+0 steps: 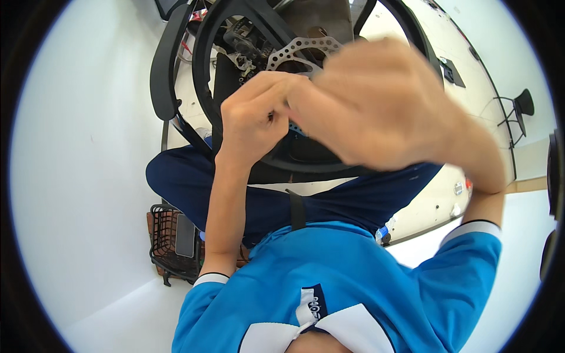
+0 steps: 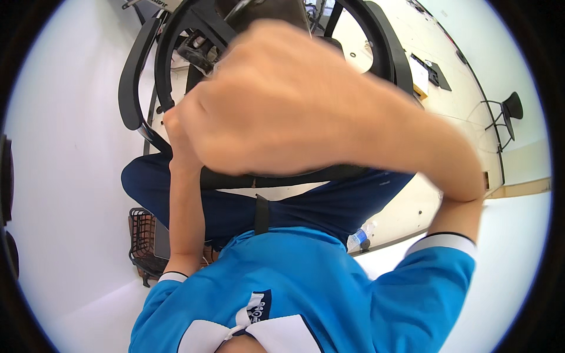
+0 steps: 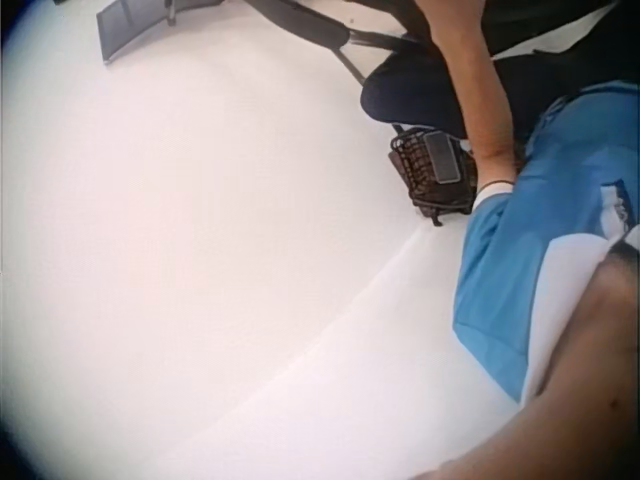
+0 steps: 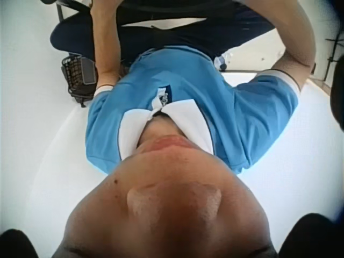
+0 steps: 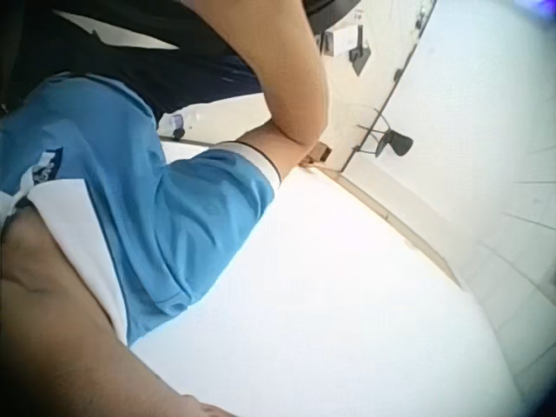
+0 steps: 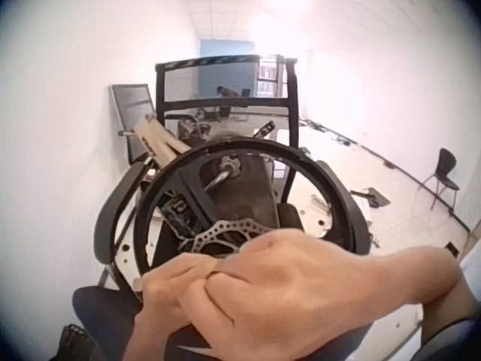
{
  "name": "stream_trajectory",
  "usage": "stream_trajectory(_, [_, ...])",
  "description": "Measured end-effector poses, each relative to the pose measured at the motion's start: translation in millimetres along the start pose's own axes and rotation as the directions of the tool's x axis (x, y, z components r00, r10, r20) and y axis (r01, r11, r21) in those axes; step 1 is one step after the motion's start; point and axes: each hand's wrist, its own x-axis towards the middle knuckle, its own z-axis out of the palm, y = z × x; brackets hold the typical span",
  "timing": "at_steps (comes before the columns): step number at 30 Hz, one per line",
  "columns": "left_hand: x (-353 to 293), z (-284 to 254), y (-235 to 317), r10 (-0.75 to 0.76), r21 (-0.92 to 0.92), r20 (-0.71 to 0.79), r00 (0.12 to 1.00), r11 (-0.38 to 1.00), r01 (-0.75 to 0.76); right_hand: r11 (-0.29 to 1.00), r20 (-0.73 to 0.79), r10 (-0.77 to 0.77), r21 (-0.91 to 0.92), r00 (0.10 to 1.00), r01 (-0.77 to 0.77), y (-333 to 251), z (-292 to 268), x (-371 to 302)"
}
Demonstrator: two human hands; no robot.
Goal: The person sits on the floor and installs a brake rotor onto a bicycle wheel hub using an Allen key. They place the rotor, insert bolts, and tighten them in sequence.
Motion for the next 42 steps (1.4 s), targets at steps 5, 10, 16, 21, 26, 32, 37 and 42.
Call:
stream_trajectory(5, [-2,3,-5,0.035,0.020,0.035,0.999,0.999,-0.036,0.971,-0.379,0.200,-0.045,0.904,-0.234,-30,34,-10])
stream_trajectory(10, [-5,3,-7,0.037,-0.055,0.037,0.999,0.998,-0.035,0.918,-0.504,0.395,0.252,0.768,-0.306,-41,39,-9])
stream_trajectory(16, [-12,6,-23,0.130,-0.089,0.008,0.991,0.988,-0.129,0.683,-0.212,0.353,0.724,0.911,-0.096,-16,40,-20])
stream_trajectory(21, [-4,2,-20,0.157,-0.099,0.066,0.985,0.984,-0.150,0.369,0.002,0.034,0.929,0.999,-0.015,28,49,-19])
stream_trajectory(26, [-4,-7,-15,0.053,-0.036,0.113,0.992,0.998,-0.049,0.216,0.104,-0.041,0.972,0.994,-0.093,46,52,-8])
stream_trajectory(32, [-3,-11,-17,0.031,-0.074,0.091,0.995,0.997,-0.025,0.239,-0.017,0.219,0.970,0.976,-0.037,25,69,-12])
stream_trajectory(37, [-11,-17,-11,-0.172,0.016,0.018,0.985,0.985,0.172,0.385,-0.174,0.391,0.923,0.904,0.011,0,84,-14])
stream_trajectory(42, [-34,-30,-26,-0.368,0.218,0.007,0.930,0.908,0.358,0.484,-0.242,0.433,0.875,0.868,0.002,-12,89,-15])
